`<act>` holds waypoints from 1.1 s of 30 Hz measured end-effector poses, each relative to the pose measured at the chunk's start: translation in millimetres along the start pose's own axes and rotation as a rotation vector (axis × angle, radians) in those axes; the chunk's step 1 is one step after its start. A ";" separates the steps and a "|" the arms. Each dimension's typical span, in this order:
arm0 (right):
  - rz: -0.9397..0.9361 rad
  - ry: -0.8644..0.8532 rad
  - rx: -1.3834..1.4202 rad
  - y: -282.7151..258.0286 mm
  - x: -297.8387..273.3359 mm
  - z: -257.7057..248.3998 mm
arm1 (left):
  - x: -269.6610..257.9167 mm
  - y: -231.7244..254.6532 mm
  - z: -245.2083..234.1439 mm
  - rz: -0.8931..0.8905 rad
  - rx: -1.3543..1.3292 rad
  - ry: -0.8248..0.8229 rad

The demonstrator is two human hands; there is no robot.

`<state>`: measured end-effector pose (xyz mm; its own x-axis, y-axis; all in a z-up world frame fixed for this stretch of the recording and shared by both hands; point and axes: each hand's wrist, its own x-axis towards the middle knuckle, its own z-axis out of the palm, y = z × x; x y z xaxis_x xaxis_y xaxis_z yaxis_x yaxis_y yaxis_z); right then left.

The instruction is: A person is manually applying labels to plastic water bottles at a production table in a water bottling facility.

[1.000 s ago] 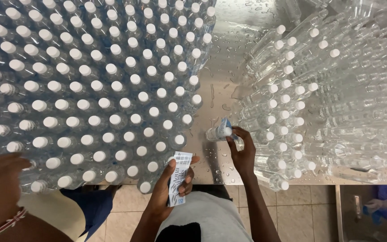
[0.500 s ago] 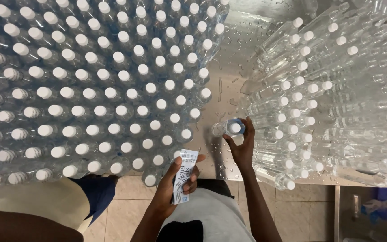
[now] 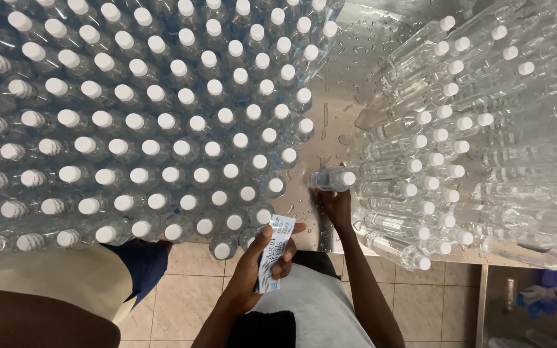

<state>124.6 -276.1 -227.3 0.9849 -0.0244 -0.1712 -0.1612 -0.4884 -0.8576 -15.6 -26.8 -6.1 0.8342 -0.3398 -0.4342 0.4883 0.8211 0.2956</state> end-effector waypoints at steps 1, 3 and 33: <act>-0.015 -0.011 0.001 9.3 3.6 2.6 | 0.3 0.5 -0.2 -0.003 0.000 0.004; -0.005 -0.016 -0.015 16.1 4.6 2.6 | -0.5 0.3 -1.8 -0.005 -0.007 0.010; -0.266 0.308 -0.012 -64.9 189.7 29.3 | 5.6 -8.8 -38.3 0.108 -0.014 0.172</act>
<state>320.1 -223.5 -218.4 0.9652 -0.1551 0.2107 0.1006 -0.5233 -0.8462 -25.0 -18.4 -43.7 0.8252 -0.1667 -0.5397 0.3935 0.8551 0.3375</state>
